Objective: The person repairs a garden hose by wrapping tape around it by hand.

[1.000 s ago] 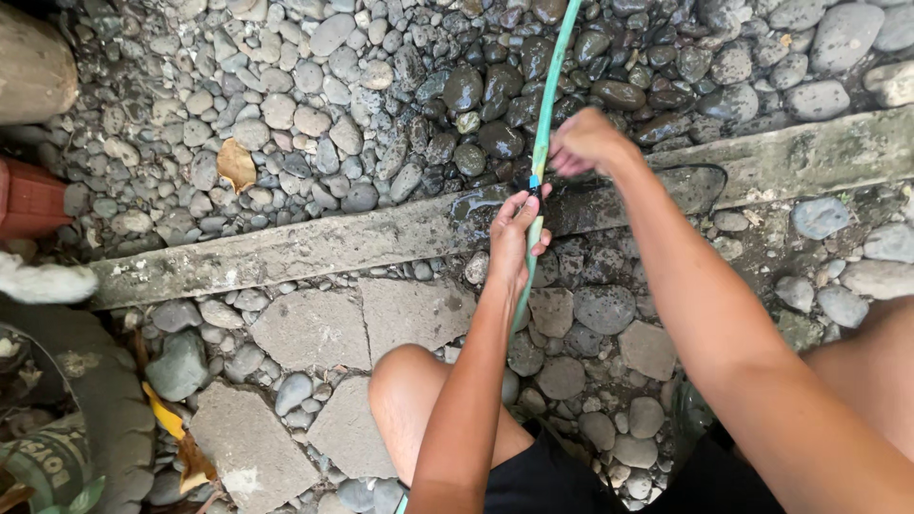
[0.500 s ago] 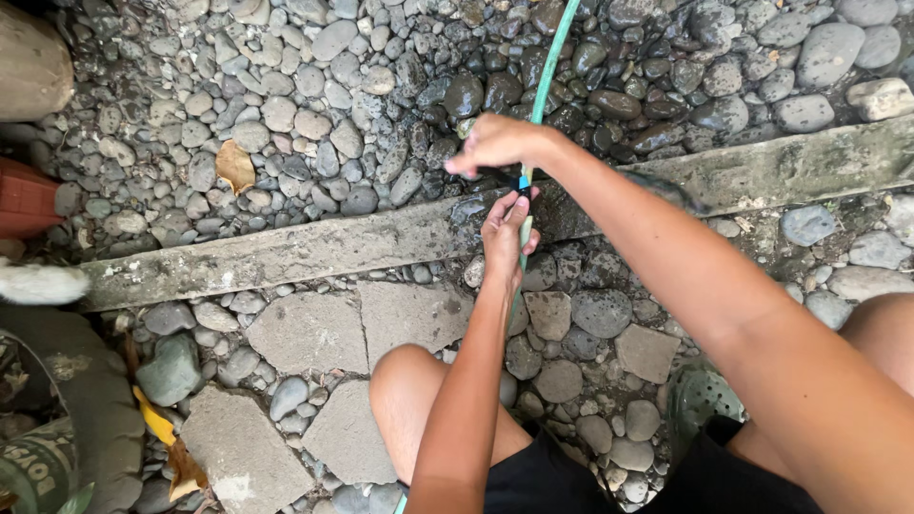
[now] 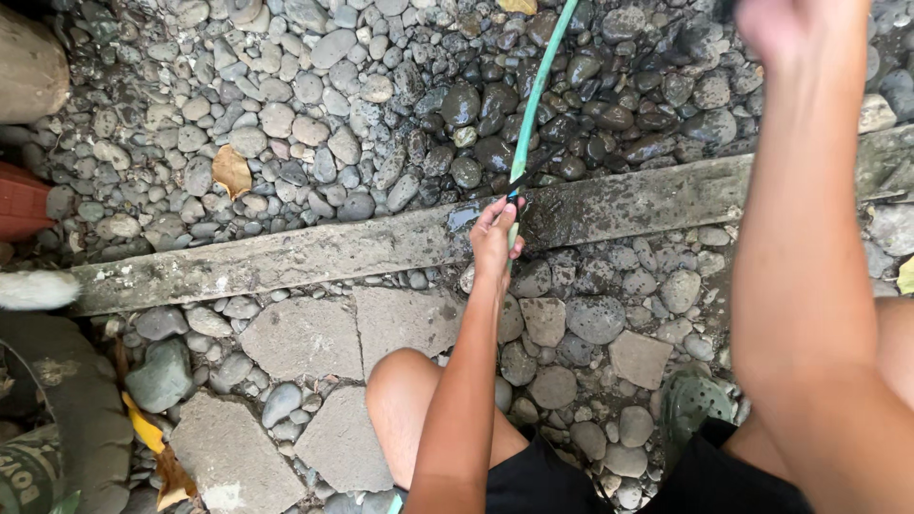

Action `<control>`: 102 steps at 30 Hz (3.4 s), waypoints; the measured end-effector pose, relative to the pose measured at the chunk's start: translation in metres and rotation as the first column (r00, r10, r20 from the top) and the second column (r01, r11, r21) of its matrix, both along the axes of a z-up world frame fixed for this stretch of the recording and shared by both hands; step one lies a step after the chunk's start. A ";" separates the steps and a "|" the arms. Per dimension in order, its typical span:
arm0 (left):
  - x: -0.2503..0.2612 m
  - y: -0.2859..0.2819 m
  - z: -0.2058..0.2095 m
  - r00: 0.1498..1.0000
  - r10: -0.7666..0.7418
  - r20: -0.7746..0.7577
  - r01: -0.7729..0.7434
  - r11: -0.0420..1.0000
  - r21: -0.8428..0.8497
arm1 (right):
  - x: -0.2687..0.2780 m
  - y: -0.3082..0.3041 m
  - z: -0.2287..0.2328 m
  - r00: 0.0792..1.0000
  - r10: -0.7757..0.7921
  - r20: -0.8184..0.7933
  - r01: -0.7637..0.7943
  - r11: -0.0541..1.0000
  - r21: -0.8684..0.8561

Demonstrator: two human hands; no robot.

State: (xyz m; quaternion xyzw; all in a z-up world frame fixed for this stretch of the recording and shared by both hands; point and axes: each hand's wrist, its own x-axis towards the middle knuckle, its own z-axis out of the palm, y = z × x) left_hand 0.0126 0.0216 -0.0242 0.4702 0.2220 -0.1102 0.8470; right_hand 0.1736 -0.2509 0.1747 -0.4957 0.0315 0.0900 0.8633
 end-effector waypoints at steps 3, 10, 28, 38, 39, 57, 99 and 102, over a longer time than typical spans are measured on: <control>0.003 0.006 0.001 1.000 0.010 -0.011 -0.010 1.000 0.014 | -0.056 -0.061 -0.063 0.902 -0.208 -0.380 0.248 0.967 0.060; 0.004 0.005 0.004 1.000 0.003 -0.011 -0.002 0.994 0.108 | -0.094 -0.064 -0.164 0.302 -0.046 -0.952 -0.930 0.206 -0.305; 0.006 -0.004 0.024 0.999 -0.045 -0.029 0.051 0.966 0.252 | -0.114 0.092 -0.152 0.961 0.266 -0.079 -0.241 0.659 -0.712; 0.004 -0.010 0.021 0.990 -0.119 -0.072 0.135 0.947 0.293 | -0.138 0.062 -0.212 0.972 0.138 -0.191 -0.236 0.612 -0.755; 0.003 -0.010 0.021 0.990 -0.121 -0.071 0.137 0.945 0.296 | -0.137 0.063 -0.222 0.975 0.114 -0.191 -0.221 0.579 -0.785; -0.001 -0.004 0.022 0.981 -0.195 -0.022 0.196 0.973 0.124 | -0.127 0.081 -0.207 0.846 0.158 -0.509 -0.432 0.763 -0.481; 0.002 -0.014 0.021 0.969 -0.245 -0.028 0.238 0.959 -0.154 | -0.093 0.092 -0.224 0.991 -0.051 -0.124 -0.022 0.850 -0.526; 0.003 -0.015 0.022 0.980 -0.186 -0.071 0.178 0.978 -0.109 | -0.094 0.089 -0.189 0.968 -0.183 0.173 0.246 0.531 -0.811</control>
